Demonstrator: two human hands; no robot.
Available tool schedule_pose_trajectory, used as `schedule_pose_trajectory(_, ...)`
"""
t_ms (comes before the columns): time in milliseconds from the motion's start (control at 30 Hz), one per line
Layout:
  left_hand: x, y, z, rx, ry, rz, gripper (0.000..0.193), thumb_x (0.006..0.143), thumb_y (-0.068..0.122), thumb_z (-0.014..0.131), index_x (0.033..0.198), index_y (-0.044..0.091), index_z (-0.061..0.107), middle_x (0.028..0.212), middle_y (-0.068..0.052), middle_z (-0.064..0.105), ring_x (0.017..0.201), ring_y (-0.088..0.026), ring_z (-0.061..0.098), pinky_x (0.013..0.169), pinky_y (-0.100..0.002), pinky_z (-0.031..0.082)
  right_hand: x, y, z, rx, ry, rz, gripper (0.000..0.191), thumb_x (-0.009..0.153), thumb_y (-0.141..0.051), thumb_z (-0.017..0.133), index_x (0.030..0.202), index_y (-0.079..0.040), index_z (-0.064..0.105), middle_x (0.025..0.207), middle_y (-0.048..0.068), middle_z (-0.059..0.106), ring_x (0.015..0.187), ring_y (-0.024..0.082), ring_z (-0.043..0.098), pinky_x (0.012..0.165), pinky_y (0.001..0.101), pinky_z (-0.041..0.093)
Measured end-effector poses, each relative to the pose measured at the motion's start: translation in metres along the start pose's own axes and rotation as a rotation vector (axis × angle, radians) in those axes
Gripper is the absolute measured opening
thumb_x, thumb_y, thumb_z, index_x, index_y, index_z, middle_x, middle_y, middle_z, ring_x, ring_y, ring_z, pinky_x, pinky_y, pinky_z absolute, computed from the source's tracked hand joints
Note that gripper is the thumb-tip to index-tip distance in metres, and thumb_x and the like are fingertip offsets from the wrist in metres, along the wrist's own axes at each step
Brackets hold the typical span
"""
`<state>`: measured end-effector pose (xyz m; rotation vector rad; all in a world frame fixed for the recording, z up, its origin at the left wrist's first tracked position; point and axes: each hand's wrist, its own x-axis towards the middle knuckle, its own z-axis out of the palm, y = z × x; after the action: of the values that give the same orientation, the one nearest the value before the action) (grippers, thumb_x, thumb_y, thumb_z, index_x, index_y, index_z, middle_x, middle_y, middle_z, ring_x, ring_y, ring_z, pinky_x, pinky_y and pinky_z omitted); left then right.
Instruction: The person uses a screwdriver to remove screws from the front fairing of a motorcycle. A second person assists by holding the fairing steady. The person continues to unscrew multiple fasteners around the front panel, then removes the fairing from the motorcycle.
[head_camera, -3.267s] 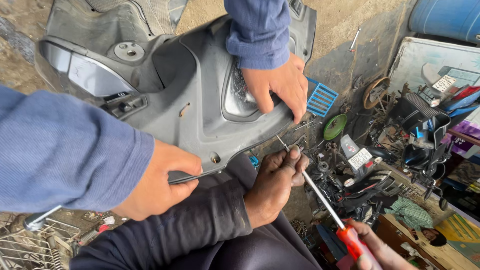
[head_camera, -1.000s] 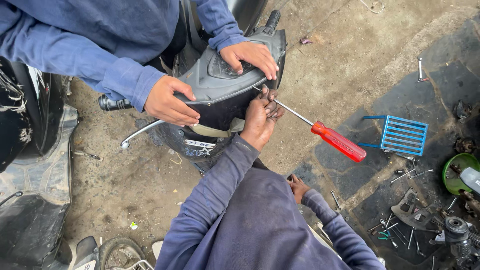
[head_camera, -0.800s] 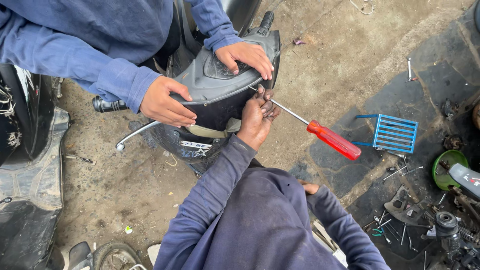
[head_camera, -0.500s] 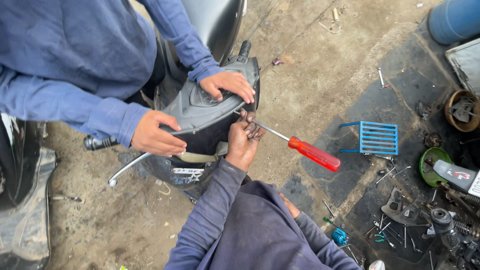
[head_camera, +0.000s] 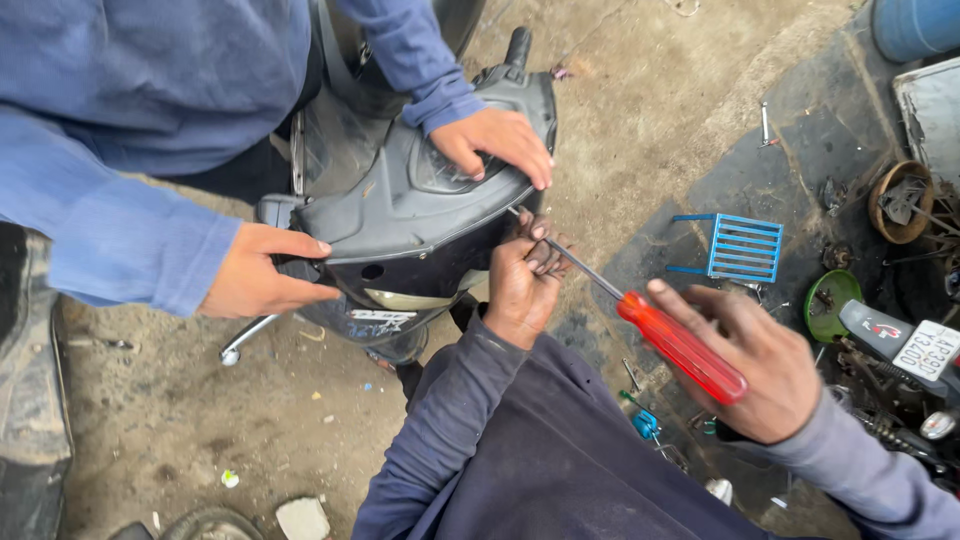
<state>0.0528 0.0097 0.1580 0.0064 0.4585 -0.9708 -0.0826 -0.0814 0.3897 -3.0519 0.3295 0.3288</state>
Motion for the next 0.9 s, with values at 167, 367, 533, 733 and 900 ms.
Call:
schedule_pose_trajectory(167,-0.003,-0.013,0.010,-0.120,0.000,0.012,0.022,0.098,-0.004,0.042,0.100,0.015,0.052,0.080,0.005,0.045,0.057,-0.005,0.035,0.074,-0.029,0.045,0.009,-0.014,-0.045,-0.110,-0.058,0.030,0.092,0.069,-0.045,0.083,0.147,-0.009,0.052,0.112,0.007,0.071,0.085,0.018,0.071,0.074,0.0327,0.059)
schedule_pose_trajectory(367,-0.006,-0.006,0.017,0.082,0.028,0.009,0.016,0.108,0.006,0.043,0.099,0.011,0.056,0.073,0.007,0.046,0.057,-0.004,0.035,0.077,-0.029,0.047,0.011,-0.020,-0.047,-0.517,-0.247,-0.120,0.069,0.080,-0.019,0.072,0.146,-0.030,0.055,0.091,0.002,0.067,0.080,0.013,0.071,0.069,0.0292,0.060)
schedule_pose_trajectory(533,-0.064,0.068,0.068,1.634,-0.096,0.555,0.028,0.105,0.029,0.060,0.119,0.005,0.065,0.058,0.004,0.052,0.055,-0.010,0.051,0.057,-0.029,0.042,0.038,0.004,-0.051,-0.805,-0.361,-0.390,0.067,0.091,-0.017,0.066,0.153,-0.039,0.052,0.073,-0.003,0.056,0.055,0.007,0.055,0.044,0.0231,0.042)
schedule_pose_trajectory(733,-0.082,0.180,0.099,2.785,0.441,1.154,0.057,0.096,0.059,0.075,0.113,0.005,0.079,0.087,-0.013,0.050,0.087,-0.032,0.048,0.076,-0.048,0.040,0.035,0.027,-0.032,-0.833,-0.281,-0.556,0.058,0.094,-0.020,0.058,0.149,-0.037,0.057,0.064,-0.001,0.049,0.040,0.005,0.031,0.038,0.0240,0.025)
schedule_pose_trajectory(900,-0.047,0.199,0.104,2.876,0.367,0.653,0.066,0.095,0.060,0.075,0.118,-0.002,0.076,0.099,-0.015,0.054,0.106,-0.037,0.051,0.088,-0.057,0.042,0.023,0.027,-0.024,-0.833,-0.235,-0.559,0.052,0.095,-0.020,0.061,0.146,-0.032,0.060,0.065,0.002,0.050,0.046,0.007,0.033,0.044,0.0258,0.027)
